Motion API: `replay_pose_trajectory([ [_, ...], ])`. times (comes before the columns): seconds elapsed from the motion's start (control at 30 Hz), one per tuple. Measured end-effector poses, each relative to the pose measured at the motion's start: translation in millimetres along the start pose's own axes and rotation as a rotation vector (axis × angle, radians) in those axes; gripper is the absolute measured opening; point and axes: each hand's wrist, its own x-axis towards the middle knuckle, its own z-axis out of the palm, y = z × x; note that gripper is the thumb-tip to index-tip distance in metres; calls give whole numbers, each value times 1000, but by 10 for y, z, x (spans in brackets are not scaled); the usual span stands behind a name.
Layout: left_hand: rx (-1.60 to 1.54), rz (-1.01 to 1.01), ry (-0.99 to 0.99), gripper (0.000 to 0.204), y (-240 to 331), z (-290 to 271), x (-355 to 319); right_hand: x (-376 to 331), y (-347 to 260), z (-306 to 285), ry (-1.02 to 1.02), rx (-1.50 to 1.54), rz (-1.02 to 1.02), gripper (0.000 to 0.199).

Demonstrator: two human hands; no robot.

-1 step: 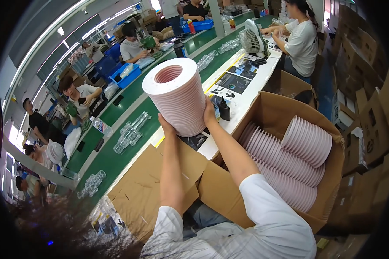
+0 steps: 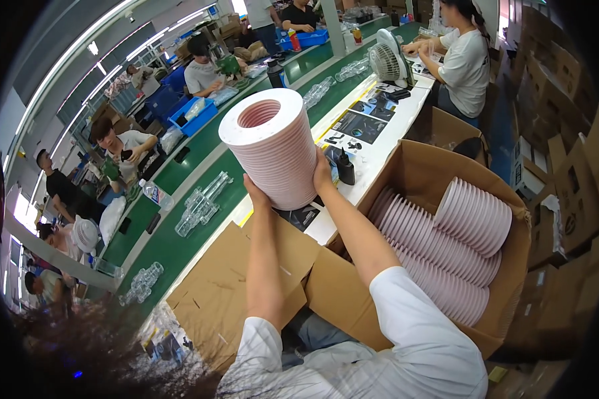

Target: Stacking circular white components from a box onto a pile on an assembly line.

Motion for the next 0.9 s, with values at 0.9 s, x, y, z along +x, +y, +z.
replay_pose_trajectory([
  [0.9, 74, 227, -81, 64, 576, 402, 80, -108, -368, 177, -68, -95, -314, 57],
])
